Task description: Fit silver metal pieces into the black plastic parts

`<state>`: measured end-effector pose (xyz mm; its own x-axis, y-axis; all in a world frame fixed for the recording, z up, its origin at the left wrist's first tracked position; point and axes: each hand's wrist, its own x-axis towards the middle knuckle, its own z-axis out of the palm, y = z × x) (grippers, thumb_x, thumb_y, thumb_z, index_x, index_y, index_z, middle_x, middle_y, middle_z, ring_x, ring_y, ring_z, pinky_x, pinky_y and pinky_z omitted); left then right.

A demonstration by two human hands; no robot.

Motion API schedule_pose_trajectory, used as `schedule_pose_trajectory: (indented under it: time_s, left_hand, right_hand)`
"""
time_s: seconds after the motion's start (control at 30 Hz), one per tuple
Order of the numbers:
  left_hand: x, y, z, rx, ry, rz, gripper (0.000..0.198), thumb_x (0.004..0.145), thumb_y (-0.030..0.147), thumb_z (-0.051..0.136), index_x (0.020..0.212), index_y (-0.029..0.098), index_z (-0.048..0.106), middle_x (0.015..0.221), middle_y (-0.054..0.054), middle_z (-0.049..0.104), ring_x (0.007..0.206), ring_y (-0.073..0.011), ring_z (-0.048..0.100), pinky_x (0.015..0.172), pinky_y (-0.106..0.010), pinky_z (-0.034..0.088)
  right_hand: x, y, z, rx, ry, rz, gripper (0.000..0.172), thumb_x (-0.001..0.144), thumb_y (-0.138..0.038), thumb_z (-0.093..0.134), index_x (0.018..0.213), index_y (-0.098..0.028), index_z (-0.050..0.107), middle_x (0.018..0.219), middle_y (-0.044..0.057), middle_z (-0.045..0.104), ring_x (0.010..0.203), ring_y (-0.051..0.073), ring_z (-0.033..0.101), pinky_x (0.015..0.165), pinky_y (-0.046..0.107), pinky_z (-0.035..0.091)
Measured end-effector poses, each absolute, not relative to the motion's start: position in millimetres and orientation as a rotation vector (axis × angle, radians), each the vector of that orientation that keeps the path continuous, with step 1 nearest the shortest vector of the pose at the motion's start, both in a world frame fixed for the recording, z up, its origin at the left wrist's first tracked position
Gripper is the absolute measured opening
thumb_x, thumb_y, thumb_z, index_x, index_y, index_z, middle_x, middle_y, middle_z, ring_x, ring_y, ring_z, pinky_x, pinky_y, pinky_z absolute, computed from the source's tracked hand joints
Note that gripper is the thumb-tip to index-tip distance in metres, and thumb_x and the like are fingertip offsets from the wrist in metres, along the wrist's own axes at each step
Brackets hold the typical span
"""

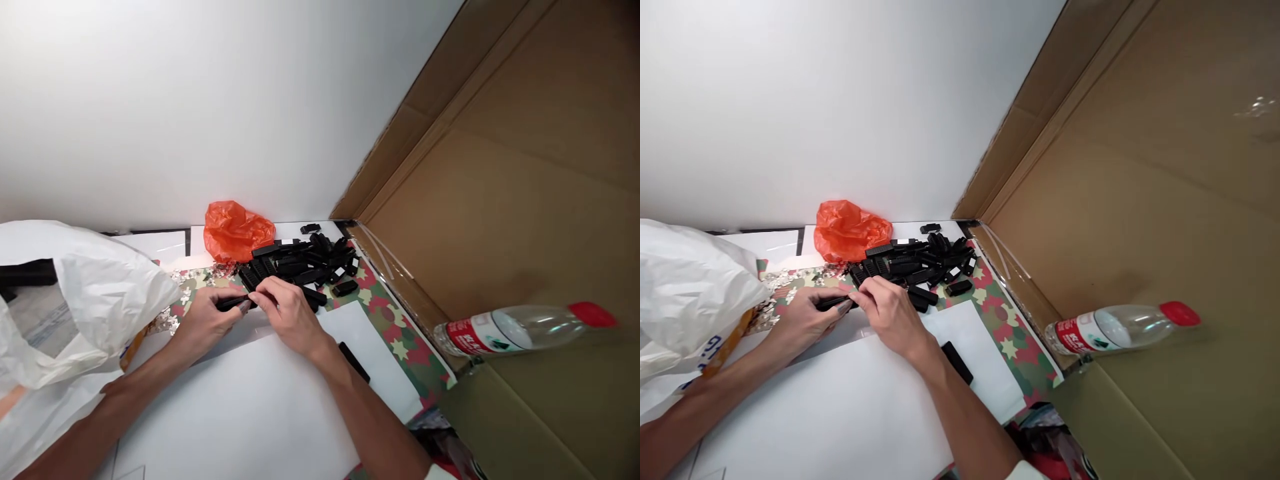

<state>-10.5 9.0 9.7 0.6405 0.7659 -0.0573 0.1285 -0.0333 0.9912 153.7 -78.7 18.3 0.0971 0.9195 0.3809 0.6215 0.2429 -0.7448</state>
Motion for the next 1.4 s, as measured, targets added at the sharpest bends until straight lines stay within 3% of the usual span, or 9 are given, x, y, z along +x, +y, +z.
schedule_pose_trajectory:
  time_s: [0.2, 0.43, 0.5, 0.6, 0.67, 0.8, 0.97, 1.2, 1.4]
  left_hand:
    - [-11, 8, 9, 1.478, 0.794, 0.607, 0.019, 0.073, 0.034, 0.081, 0.071, 0.017, 0.073, 0.048, 0.005, 0.044, 0.04, -0.0058, 0.03, 0.035, -0.018, 0.02]
    - [-11, 10, 7, 1.477, 0.774, 0.627, 0.021, 0.08, 0.038, 0.076, 0.084, 0.018, 0.072, 0.059, 0.003, 0.055, 0.041, -0.0083, 0.045, 0.037, -0.019, 0.033]
    - [-11, 9, 7, 1.467, 0.739, 0.607, 0.021, 0.079, 0.035, 0.075, 0.093, 0.019, 0.073, 0.065, 0.002, 0.061, 0.042, -0.0093, 0.049, 0.04, -0.021, 0.039]
    - [-13, 8, 8, 1.422, 0.655, 0.566, 0.044, 0.079, 0.024, 0.068, 0.122, 0.022, 0.068, 0.084, -0.001, 0.072, 0.045, -0.0097, 0.056, 0.047, -0.022, 0.047]
    - [-13, 8, 7, 1.405, 0.627, 0.549, 0.053, 0.078, 0.019, 0.063, 0.131, 0.024, 0.064, 0.093, -0.003, 0.074, 0.049, -0.01, 0.059, 0.048, -0.021, 0.046]
    - [-13, 10, 7, 1.432, 0.623, 0.563, 0.042, 0.074, 0.019, 0.059, 0.115, 0.02, 0.07, 0.087, -0.003, 0.071, 0.049, -0.0106, 0.059, 0.047, -0.022, 0.042]
    - [-10, 11, 12, 1.465, 0.675, 0.539, 0.031, 0.07, 0.021, 0.053, 0.094, 0.019, 0.072, 0.076, -0.001, 0.066, 0.047, -0.0108, 0.057, 0.045, -0.022, 0.039]
    - [-10, 8, 16, 1.479, 0.709, 0.499, 0.03, 0.07, 0.02, 0.049, 0.091, 0.019, 0.07, 0.074, 0.001, 0.066, 0.048, -0.01, 0.057, 0.046, -0.021, 0.041]
    - [-11, 10, 6, 1.51, 0.655, 0.495, 0.029, 0.074, 0.019, 0.049, 0.095, 0.019, 0.069, 0.071, 0.002, 0.064, 0.05, -0.0099, 0.056, 0.046, -0.02, 0.043]
  right_hand:
    - [152, -78, 21, -1.502, -1.582, 0.452, 0.027, 0.105, -0.034, 0.053, 0.081, -0.022, 0.058, 0.081, 0.001, 0.061, 0.074, 0.016, 0.056, 0.071, 0.027, 0.043]
    - [155, -78, 25, -1.475, -1.416, 0.65, 0.021, 0.096, -0.042, 0.066, 0.095, -0.021, 0.067, 0.082, 0.001, 0.067, 0.071, 0.015, 0.06, 0.064, 0.025, 0.048]
    - [158, -79, 28, -1.484, -1.389, 0.654, 0.019, 0.094, -0.039, 0.068, 0.096, -0.02, 0.068, 0.082, 0.002, 0.068, 0.07, 0.015, 0.062, 0.063, 0.025, 0.049]
    - [171, -80, 35, -1.527, -1.307, 0.574, 0.021, 0.092, -0.041, 0.067, 0.091, -0.019, 0.069, 0.079, 0.003, 0.069, 0.066, 0.015, 0.061, 0.06, 0.025, 0.05]
    - [187, -80, 41, -1.582, -1.214, 0.469, 0.027, 0.091, -0.046, 0.068, 0.087, -0.019, 0.068, 0.077, 0.004, 0.069, 0.063, 0.016, 0.06, 0.057, 0.026, 0.049]
    - [223, -84, 48, -1.748, -1.046, 0.269, 0.036, 0.091, -0.054, 0.066, 0.083, -0.019, 0.066, 0.069, 0.005, 0.071, 0.057, 0.018, 0.059, 0.054, 0.028, 0.045]
    - [245, -97, 44, -2.006, -1.0, 0.074, 0.039, 0.097, -0.048, 0.053, 0.074, -0.02, 0.066, 0.06, 0.005, 0.072, 0.055, 0.019, 0.059, 0.058, 0.03, 0.041]
    - [243, -121, 28, -1.903, -1.135, 0.338, 0.03, 0.095, -0.048, 0.058, 0.091, -0.02, 0.068, 0.07, 0.003, 0.072, 0.059, 0.018, 0.063, 0.06, 0.029, 0.044]
    - [240, -166, 48, -2.063, -1.392, 0.627, 0.029, 0.095, -0.048, 0.063, 0.086, -0.022, 0.068, 0.08, 0.001, 0.068, 0.073, 0.018, 0.06, 0.067, 0.029, 0.043]
